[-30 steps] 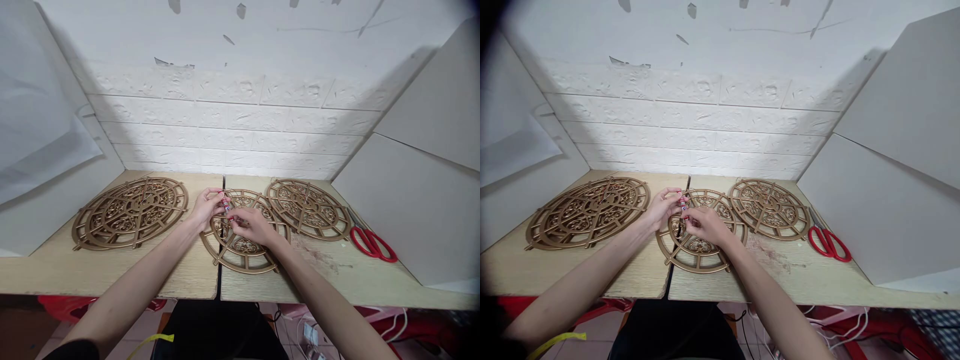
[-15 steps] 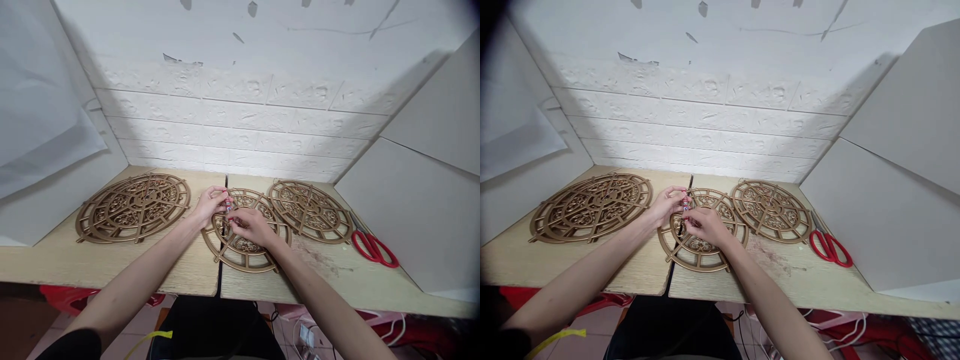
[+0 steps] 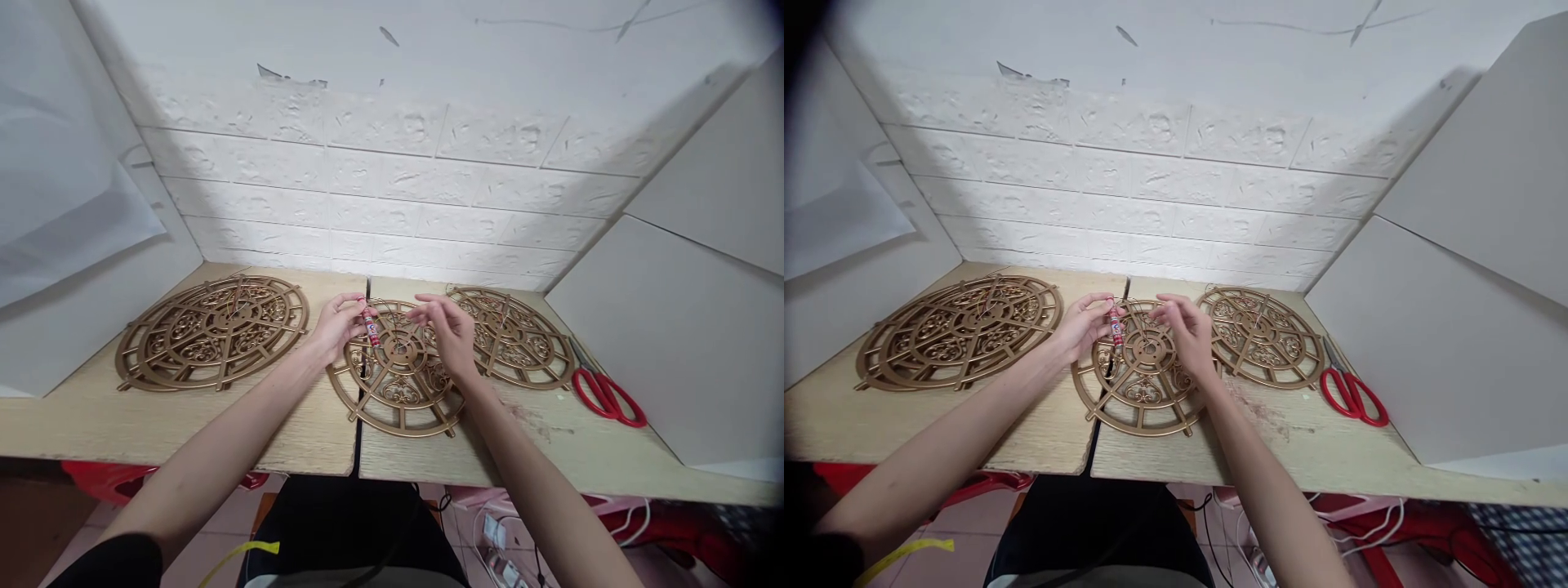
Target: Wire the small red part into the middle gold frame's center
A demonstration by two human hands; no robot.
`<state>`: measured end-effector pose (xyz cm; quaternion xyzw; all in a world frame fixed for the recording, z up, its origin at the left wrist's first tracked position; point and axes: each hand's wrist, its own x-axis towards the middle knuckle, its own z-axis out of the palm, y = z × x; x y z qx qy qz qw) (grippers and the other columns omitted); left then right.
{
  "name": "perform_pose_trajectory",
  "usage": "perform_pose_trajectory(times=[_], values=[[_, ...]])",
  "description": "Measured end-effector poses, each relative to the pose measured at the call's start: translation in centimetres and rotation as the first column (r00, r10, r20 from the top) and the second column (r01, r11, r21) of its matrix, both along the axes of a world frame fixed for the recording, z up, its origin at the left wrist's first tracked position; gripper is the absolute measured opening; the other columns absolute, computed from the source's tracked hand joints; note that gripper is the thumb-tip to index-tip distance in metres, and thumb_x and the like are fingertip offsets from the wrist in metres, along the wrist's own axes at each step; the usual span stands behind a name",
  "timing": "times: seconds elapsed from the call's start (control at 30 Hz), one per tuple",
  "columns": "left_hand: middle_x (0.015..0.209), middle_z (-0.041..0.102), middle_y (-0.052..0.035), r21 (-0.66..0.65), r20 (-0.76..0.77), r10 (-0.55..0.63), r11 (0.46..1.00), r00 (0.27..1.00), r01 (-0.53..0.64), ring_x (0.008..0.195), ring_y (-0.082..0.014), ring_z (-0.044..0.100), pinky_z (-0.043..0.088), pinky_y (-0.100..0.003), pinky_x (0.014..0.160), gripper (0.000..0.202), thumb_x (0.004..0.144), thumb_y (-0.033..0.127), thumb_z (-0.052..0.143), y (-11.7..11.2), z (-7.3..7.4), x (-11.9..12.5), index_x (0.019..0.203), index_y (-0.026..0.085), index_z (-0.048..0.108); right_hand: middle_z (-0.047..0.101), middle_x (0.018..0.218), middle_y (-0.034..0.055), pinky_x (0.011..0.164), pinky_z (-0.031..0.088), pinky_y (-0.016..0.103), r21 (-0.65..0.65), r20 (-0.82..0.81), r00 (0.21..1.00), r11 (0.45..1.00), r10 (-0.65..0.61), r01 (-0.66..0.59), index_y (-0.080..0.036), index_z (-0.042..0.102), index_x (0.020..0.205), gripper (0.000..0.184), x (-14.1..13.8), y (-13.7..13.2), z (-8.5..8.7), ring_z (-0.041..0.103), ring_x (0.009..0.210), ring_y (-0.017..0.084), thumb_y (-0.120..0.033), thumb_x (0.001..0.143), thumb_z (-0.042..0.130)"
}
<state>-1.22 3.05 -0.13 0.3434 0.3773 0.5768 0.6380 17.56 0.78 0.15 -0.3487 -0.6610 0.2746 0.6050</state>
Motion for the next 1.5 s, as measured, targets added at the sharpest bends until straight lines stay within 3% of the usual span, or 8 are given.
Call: perform_pose_trajectory(times=[0.13,0.3,0.67,0.8,0.9,1.07,1.23,1.5], values=[[0.071,0.068,-0.0062,0.022,-0.005,0.015,1.0,1.0,-0.015,0.066,-0.0141,0.064,0.055,-0.032,0.065,0.022,0.074,0.013,0.065,0.0,0.1,-0.1,0.093,0.015,0.054,0.068,0.074,0.0048,0.06,0.048,0.026,-0.175,-0.14,0.987,0.983,-0.077,0.052,-0.016,0.065,0.087,0.03,1.2,1.1,0.0,0.059,0.063,0.012,-0.044,0.085,0.054],[0.072,0.068,-0.006,0.034,-0.01,0.04,0.999,0.999,-0.039,0.061,-0.0138,0.062,0.052,-0.026,0.056,0.025,0.076,0.014,0.059,0.0,0.2,-0.2,0.1,0.016,0.053,0.064,0.07,0.0032,0.046,0.039,0.021,-0.452,-0.319,0.946,0.869,0.052,-0.2,-0.016,0.064,0.086,0.038,1.6,1.6,0.2,0.047,0.05,0.008,-0.053,0.077,0.06],[0.073,0.068,-0.0041,-0.008,0.024,0.108,0.994,0.994,-0.108,0.045,-0.0081,0.049,0.032,-0.016,0.039,0.035,0.075,0.014,0.058,-0.2,1.2,-0.4,0.108,0.019,0.046,0.05,0.061,-0.0008,0.048,0.04,0.026,-0.161,-0.472,0.879,0.972,0.074,-0.169,-0.026,0.059,0.085,0.047,4.4,1.8,1.5,0.041,0.049,0.012,-0.067,0.085,0.034],[0.072,0.067,-0.0044,0.012,0.019,0.082,0.997,0.996,-0.082,0.043,-0.0071,0.047,0.029,-0.015,0.037,0.029,0.074,0.014,0.056,0.1,0.6,-0.4,0.102,0.018,0.048,0.055,0.064,-0.0022,0.052,0.04,0.025,-0.185,-0.337,0.941,0.977,0.035,-0.103,-0.024,0.06,0.081,0.013,4.1,1.8,0.9,0.046,0.053,0.011,-0.036,0.076,0.064],[0.071,0.067,-0.0047,0.04,-0.003,0.068,0.997,0.998,-0.068,0.044,-0.0069,0.047,0.028,-0.015,0.037,0.025,0.073,0.017,0.059,0.4,0.1,-0.5,0.096,0.017,0.05,0.061,0.072,0.0014,0.058,0.041,0.027,-0.087,0.025,0.999,0.996,0.028,-0.026,-0.02,0.065,0.076,0.005,3.0,1.3,0.4,0.051,0.062,0.013,-0.019,0.076,0.059],[0.069,0.066,-0.0048,0.06,-0.031,0.07,0.996,0.997,-0.068,0.042,-0.0071,0.046,0.028,-0.015,0.036,0.021,0.075,0.016,0.055,0.3,0.2,-0.4,0.095,0.016,0.05,0.062,0.085,0.0052,0.079,0.043,0.037,0.09,0.616,0.787,0.99,0.028,-0.106,-0.018,0.067,0.059,0.023,1.5,1.1,-0.8,0.055,0.085,0.02,-0.003,0.067,0.051],[0.067,0.065,-0.0038,0.054,-0.037,0.07,0.996,0.997,-0.068,0.042,-0.0063,0.046,0.028,-0.015,0.037,0.022,0.074,0.016,0.056,0.1,0.3,-0.3,0.095,0.016,0.05,0.06,0.09,0.0066,0.08,0.044,0.036,0.053,0.749,0.662,0.998,-0.023,-0.025,-0.018,0.072,0.071,0.021,1.1,1.1,-1.5,0.055,0.087,0.021,-0.006,0.069,0.055],[0.065,0.064,-0.0029,0.044,-0.063,0.076,0.996,0.995,-0.073,0.041,-0.0057,0.045,0.028,-0.015,0.036,0.021,0.074,0.017,0.056,0.1,0.1,0.0,0.094,0.015,0.051,0.057,0.088,0.0043,0.078,0.043,0.031,-0.067,0.75,0.659,0.998,0.051,0.0,-0.019,0.071,0.075,0.013,1.1,1.2,-1.5,0.056,0.083,0.017,-0.029,0.078,0.064]])
